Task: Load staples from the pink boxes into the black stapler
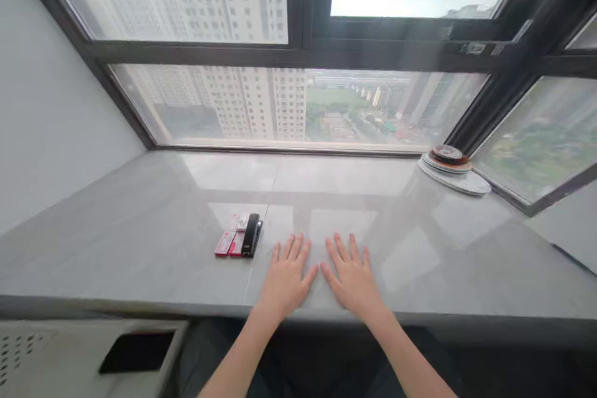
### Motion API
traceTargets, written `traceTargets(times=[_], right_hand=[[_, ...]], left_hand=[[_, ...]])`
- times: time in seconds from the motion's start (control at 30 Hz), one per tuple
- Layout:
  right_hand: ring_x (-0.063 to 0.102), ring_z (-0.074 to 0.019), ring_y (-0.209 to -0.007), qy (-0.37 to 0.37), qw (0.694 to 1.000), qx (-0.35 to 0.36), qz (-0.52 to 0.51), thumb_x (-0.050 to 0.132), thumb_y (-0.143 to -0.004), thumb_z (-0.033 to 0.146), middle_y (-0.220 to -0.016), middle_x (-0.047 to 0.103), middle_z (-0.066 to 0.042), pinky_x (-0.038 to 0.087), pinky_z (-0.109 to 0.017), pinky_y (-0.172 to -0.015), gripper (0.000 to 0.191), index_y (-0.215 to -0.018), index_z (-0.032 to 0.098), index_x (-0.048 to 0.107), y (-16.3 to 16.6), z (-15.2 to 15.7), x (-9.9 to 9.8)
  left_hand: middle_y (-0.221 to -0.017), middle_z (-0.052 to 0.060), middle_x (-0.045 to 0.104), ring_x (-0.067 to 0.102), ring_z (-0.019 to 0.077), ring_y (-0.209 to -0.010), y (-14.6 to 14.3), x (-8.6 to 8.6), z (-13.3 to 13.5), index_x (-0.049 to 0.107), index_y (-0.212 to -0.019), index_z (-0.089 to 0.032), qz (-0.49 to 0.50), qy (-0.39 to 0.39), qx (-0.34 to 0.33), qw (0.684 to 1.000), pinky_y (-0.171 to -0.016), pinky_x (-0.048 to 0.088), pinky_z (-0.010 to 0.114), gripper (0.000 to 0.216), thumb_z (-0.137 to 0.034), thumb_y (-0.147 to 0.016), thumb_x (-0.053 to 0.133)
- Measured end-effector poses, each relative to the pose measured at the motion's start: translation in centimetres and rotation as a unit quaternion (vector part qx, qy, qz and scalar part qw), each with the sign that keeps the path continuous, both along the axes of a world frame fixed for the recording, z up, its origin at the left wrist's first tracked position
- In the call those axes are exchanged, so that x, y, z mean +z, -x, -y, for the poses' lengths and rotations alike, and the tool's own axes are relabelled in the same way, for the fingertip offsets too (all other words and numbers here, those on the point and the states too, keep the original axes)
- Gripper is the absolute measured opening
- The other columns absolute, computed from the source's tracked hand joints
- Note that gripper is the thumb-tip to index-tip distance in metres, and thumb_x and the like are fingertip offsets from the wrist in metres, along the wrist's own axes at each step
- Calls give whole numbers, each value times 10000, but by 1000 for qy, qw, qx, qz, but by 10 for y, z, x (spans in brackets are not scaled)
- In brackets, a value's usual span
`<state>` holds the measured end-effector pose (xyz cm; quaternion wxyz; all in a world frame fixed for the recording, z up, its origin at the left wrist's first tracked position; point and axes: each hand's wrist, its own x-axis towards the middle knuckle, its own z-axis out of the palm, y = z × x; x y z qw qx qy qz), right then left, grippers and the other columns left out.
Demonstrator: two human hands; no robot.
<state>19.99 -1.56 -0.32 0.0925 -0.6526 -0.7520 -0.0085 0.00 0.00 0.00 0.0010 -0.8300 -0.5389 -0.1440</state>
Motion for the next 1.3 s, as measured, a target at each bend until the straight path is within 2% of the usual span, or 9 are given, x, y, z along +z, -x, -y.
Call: traceTargets(times=[0.27, 0.9, 1.3], right_hand=[[54, -367, -1593, -1, 1000, 7, -5, 291, -1048, 582, -1729, 118, -2, 45, -657, -1237, 664, -1659, 334, 216, -1, -1, -2], [86, -353, -1592, -2, 1000, 7, -30, 325, -1043, 572, -1723, 174, 7, 77, -636, -1241, 648, -1648, 348, 261, -2, -2, 3], [85, -339, -1594, 4, 1000, 2, -21, 318, -1045, 591, -1725, 141, 31, 94, -620, -1250, 653, -1651, 361, 237, -2, -4, 3]], left_hand=[[-1710, 27, 242, 207, 287, -1583, -1, -2, 0, 250, -1635, -331, 5, -8, 0, 1000, -1261, 215, 579, 608, -521, -1065, 340], [-1700, 38, 273, 233, 296, -1574, -2, 3, 0, 301, -1618, -326, 17, -12, -3, 1000, -1252, 238, 593, 583, -460, -1058, 393], [-1695, 26, 287, 230, 273, -1577, -1, 5, -1, 313, -1613, -333, 29, 3, -6, 1000, -1258, 248, 577, 572, -460, -1061, 392]])
